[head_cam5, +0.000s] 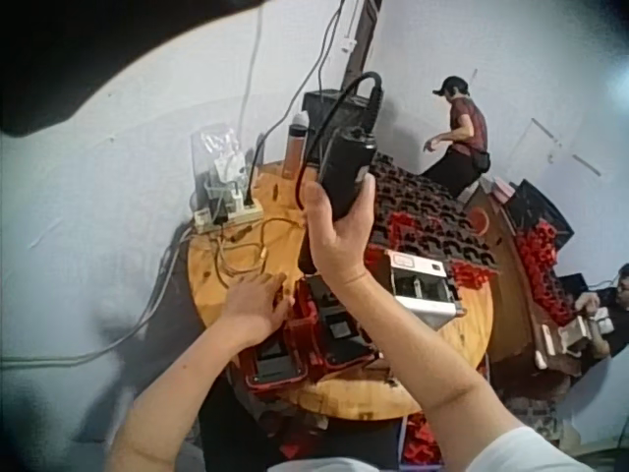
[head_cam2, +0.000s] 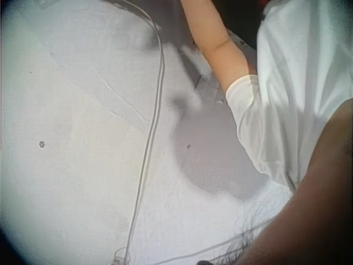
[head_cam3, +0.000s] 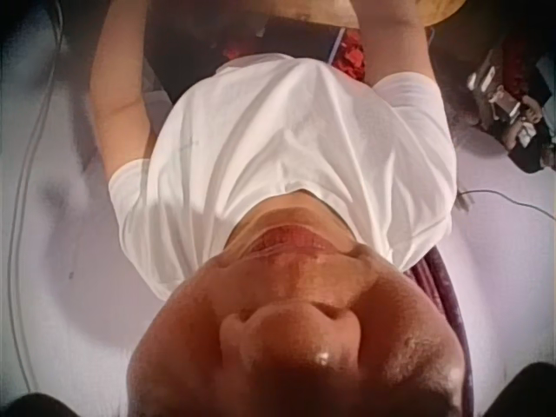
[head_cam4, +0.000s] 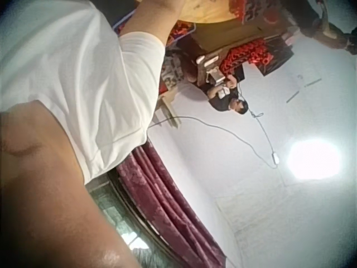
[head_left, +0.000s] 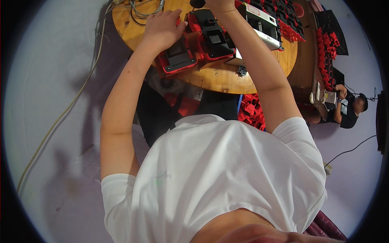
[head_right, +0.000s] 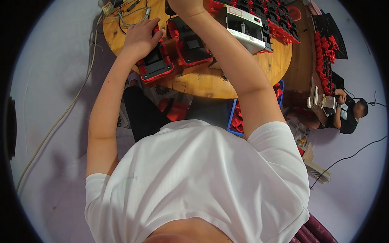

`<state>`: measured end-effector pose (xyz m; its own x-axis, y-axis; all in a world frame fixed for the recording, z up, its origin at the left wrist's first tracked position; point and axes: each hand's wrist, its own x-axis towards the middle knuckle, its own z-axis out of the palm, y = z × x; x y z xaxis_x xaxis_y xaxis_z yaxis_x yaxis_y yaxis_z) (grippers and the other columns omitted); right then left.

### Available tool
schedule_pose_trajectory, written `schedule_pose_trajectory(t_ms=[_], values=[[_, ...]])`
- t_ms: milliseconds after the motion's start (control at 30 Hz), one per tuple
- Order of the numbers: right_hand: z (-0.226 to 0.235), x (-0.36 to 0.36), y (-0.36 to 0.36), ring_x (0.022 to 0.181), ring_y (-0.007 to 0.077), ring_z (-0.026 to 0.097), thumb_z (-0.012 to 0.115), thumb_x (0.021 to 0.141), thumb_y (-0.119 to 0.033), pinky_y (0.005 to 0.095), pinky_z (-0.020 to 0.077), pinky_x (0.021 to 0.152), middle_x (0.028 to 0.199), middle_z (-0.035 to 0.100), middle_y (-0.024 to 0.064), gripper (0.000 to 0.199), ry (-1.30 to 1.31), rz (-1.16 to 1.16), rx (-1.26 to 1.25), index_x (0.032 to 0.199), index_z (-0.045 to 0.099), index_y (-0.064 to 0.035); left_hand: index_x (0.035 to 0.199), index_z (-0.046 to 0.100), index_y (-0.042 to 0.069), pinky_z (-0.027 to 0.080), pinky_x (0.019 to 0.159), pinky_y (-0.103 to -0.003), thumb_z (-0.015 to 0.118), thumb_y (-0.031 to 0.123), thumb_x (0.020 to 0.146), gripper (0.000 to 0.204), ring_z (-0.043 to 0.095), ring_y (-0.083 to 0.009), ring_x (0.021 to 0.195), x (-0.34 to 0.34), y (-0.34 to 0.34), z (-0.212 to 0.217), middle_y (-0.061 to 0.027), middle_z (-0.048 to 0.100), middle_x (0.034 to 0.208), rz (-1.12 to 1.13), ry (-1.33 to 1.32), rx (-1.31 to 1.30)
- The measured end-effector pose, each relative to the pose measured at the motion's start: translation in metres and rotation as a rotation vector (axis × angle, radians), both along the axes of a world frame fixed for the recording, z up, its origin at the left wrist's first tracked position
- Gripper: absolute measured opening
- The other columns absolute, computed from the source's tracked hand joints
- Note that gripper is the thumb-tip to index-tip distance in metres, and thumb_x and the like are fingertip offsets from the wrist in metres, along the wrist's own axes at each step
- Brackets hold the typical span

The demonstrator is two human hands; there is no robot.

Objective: The person sits on the floor and uses a handheld power tool to work on red plastic components clamped in a vise on a low wooden table. They repeatedly pick up parts, secure them, operate the tool, and place the finished items into a blue bin.

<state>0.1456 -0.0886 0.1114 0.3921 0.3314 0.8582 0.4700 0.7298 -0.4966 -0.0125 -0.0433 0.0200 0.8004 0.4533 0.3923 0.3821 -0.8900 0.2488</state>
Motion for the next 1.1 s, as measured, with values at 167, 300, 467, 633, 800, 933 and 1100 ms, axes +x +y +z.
schedule_pose_trajectory(t_ms=[167, 300, 467, 633, 800, 933, 1100], values=[[0.002, 0.004, -0.008, 0.065, 0.0066, 0.046, 0.064, 0.097, -0.020, 0.0240, 0.0399, 0.057, 0.080, 0.051, -0.0003, 0.022, -0.096, -0.208, -0.024, 0.103, 0.047, -0.0061, 0.130, 0.060, 0.009, 0.040, 0.099, -0.043, 0.056, 0.041, 0.093, 0.049, 0.060, -0.0285, 0.112, 0.015, 0.000, 0.002, -0.0093, 0.067, 0.111, -0.031, 0.036, -0.021], [-0.005, -0.001, -0.030, 0.068, 0.0087, 0.052, 0.062, 0.099, -0.020, 0.0266, 0.0459, 0.060, 0.083, 0.055, 0.0024, 0.023, 0.106, 0.096, -0.004, 0.108, 0.047, -0.0057, 0.129, 0.062, 0.009, 0.042, 0.098, -0.043, 0.056, 0.042, 0.091, 0.050, 0.062, -0.0305, 0.111, 0.007, 0.007, 0.001, -0.0113, 0.069, 0.111, -0.015, 0.060, -0.064], [0.024, 0.015, -0.139, 0.060, 0.0123, 0.058, 0.062, 0.098, -0.033, 0.0269, 0.0496, 0.054, 0.078, 0.058, 0.0057, 0.036, 0.140, 0.018, -0.251, 0.113, 0.048, -0.0033, 0.131, 0.061, 0.010, 0.043, 0.097, -0.045, 0.054, 0.046, 0.093, 0.053, 0.060, -0.0333, 0.115, 0.000, 0.010, 0.001, -0.0152, 0.066, 0.123, 0.033, 0.087, -0.038], [-0.008, 0.045, -0.193, 0.058, 0.0118, 0.054, 0.066, 0.096, -0.033, 0.0277, 0.0466, 0.053, 0.075, 0.055, 0.0045, 0.043, -0.050, -0.246, -0.182, 0.121, 0.047, -0.0036, 0.132, 0.060, 0.010, 0.042, 0.099, -0.044, 0.056, 0.050, 0.092, 0.056, 0.059, -0.0335, 0.117, 0.008, 0.016, -0.004, -0.0150, 0.066, 0.123, -0.021, 0.074, -0.019], [-0.030, 0.045, -0.205, 0.060, 0.0122, 0.055, 0.064, 0.097, -0.031, 0.0285, 0.0469, 0.054, 0.077, 0.056, 0.0051, 0.042, 0.026, -0.316, -0.135, 0.123, 0.046, -0.0044, 0.133, 0.058, 0.005, 0.040, 0.103, -0.048, 0.061, 0.063, 0.085, 0.075, 0.056, -0.0325, 0.121, 0.000, 0.016, -0.010, -0.0147, 0.063, 0.126, 0.016, -0.060, 0.034], [-0.020, 0.041, -0.202, 0.059, 0.0126, 0.055, 0.063, 0.097, -0.033, 0.0288, 0.0474, 0.054, 0.076, 0.057, 0.0055, 0.037, 0.082, -0.310, -0.241, 0.116, 0.048, -0.0047, 0.133, 0.056, 0.000, 0.041, 0.103, -0.046, 0.065, 0.067, 0.079, 0.086, 0.055, -0.0352, 0.122, -0.012, 0.013, -0.005, -0.0194, 0.061, 0.125, 0.077, -0.038, -0.137], [0.017, 0.028, -0.168, 0.058, 0.0124, 0.057, 0.061, 0.098, -0.036, 0.0276, 0.0488, 0.052, 0.076, 0.058, 0.0062, 0.033, 0.207, -0.127, -0.279, 0.101, 0.049, -0.0054, 0.126, 0.060, -0.003, 0.045, 0.097, -0.042, 0.069, 0.064, 0.078, 0.083, 0.058, -0.0371, 0.113, -0.017, 0.012, 0.001, -0.0242, 0.063, 0.116, 0.023, -0.034, -0.302]])
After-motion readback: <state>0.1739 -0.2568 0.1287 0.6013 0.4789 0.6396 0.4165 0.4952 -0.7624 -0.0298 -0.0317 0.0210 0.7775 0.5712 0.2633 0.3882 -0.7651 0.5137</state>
